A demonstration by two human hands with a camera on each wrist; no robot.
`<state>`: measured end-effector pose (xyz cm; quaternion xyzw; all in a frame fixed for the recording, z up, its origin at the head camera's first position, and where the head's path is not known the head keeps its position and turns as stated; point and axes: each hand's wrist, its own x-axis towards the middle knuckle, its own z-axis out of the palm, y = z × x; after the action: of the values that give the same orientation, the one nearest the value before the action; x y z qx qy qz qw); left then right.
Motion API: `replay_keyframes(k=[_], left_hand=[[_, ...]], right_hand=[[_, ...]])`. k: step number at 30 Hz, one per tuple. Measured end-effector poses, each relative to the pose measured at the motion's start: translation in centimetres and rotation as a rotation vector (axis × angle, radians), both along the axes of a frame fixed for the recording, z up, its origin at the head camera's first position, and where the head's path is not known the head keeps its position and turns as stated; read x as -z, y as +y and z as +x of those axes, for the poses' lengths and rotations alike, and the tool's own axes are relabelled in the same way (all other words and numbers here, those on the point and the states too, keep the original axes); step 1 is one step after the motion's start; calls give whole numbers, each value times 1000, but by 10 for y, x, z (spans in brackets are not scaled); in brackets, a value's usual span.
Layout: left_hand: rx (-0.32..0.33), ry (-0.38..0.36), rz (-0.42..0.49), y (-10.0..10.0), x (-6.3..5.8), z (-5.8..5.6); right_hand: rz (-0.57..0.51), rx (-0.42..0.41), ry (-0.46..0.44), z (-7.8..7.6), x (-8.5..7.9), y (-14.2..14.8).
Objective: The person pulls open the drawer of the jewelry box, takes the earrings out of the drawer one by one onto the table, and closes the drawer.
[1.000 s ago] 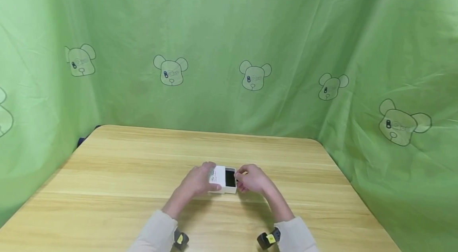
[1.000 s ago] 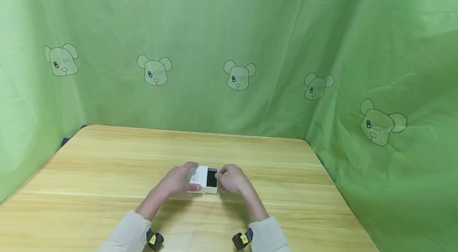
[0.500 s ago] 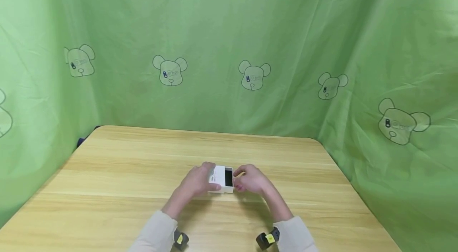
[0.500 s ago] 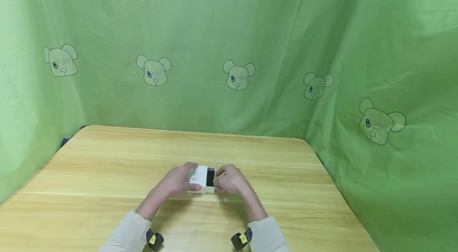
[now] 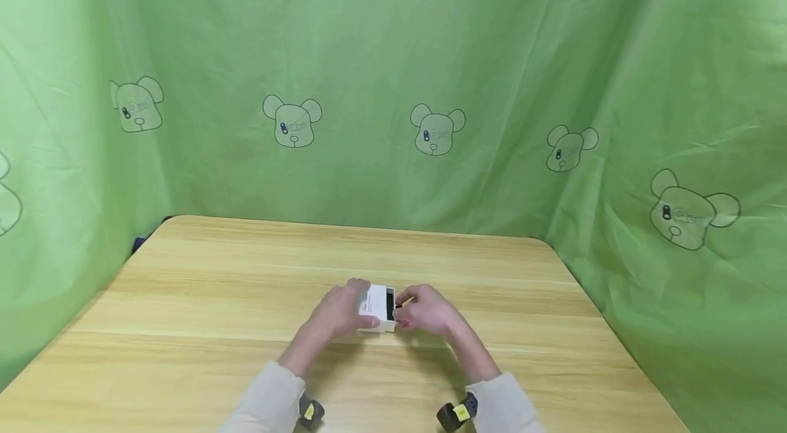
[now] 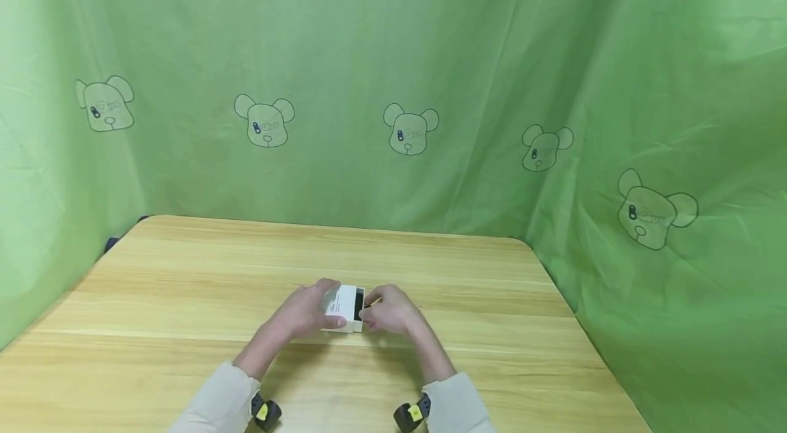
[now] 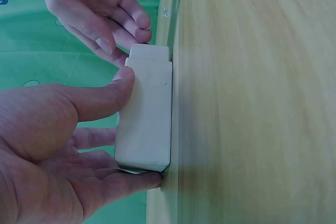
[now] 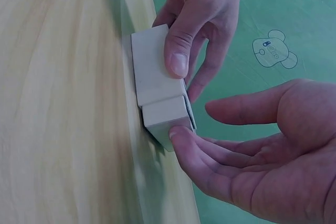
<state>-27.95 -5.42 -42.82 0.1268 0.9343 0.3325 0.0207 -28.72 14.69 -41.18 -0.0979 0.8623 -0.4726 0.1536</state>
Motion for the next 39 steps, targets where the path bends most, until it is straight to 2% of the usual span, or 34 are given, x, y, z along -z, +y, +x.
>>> replay_keyframes(k=[7,13,28,35,39], left_hand=[[-2,1,-19,-1,1,1],[8,9,-26,-1,0,1],[16,2,-15,1,0,1],[36,-43,-5,6,-4,4],[38,-41,-24,6,-5,5]], right_hand=[[-72,-49,-25,2,1,-3],[-78,-82,-39,2,2,-7],[-47,-70,-38,4,1,-8],[-72,-64,-61,4,1,-5],[-89,-72,-69,4,1,-3]])
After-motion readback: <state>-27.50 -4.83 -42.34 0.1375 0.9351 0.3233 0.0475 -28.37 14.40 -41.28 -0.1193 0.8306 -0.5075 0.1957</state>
